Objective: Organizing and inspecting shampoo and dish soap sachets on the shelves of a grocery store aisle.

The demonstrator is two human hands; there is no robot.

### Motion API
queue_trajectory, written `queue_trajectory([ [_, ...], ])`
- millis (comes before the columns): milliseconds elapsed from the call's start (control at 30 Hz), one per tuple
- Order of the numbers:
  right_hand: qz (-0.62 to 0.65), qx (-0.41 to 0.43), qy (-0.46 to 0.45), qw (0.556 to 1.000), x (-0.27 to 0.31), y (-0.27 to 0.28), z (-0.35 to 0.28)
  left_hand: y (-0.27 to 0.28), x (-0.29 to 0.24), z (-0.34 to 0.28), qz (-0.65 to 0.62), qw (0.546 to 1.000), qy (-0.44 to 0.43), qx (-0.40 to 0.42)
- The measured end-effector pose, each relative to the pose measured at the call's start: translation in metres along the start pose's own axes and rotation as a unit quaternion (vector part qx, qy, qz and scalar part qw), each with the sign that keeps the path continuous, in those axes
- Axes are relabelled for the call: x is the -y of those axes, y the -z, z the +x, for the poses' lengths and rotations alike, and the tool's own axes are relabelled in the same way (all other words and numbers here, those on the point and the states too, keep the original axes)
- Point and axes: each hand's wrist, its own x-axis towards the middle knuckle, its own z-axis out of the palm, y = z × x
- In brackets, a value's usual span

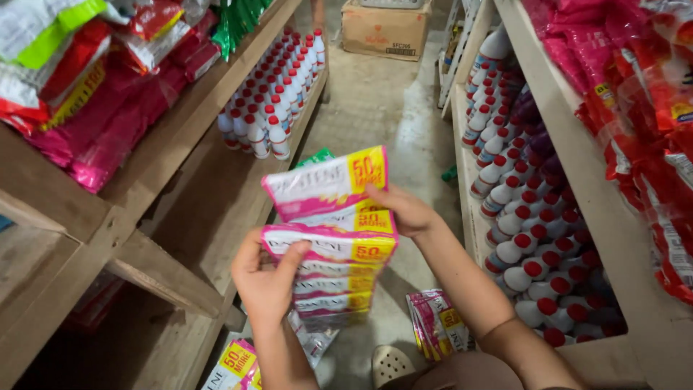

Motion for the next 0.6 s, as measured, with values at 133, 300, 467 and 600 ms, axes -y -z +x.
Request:
queue_trajectory([
  [133,-0.067,0.100,-0.001,0.993,-0.021,0.012,-0.002,-0.022,-0.015,0.000,0.019,0.995,0.012,-0.096],
  [300,-0.126,0.143,0.020,0.981,-0.046,0.025,0.000,-0.035,-0.014,-0.003,-0.023,0.981,-0.039,-0.187],
  [467,-0.191,0.186,0.050,0.962,-0.050,0.028,-0.002,-0.038,-0.012,-0.002,-0.025,0.974,-0.057,-0.218],
  [600,-0.054,0.281,0.012,0.958,-0.045,0.020,-0.005,-0.042,-0.009,-0.002,-0.021,0.968,-0.078,-0.239],
])
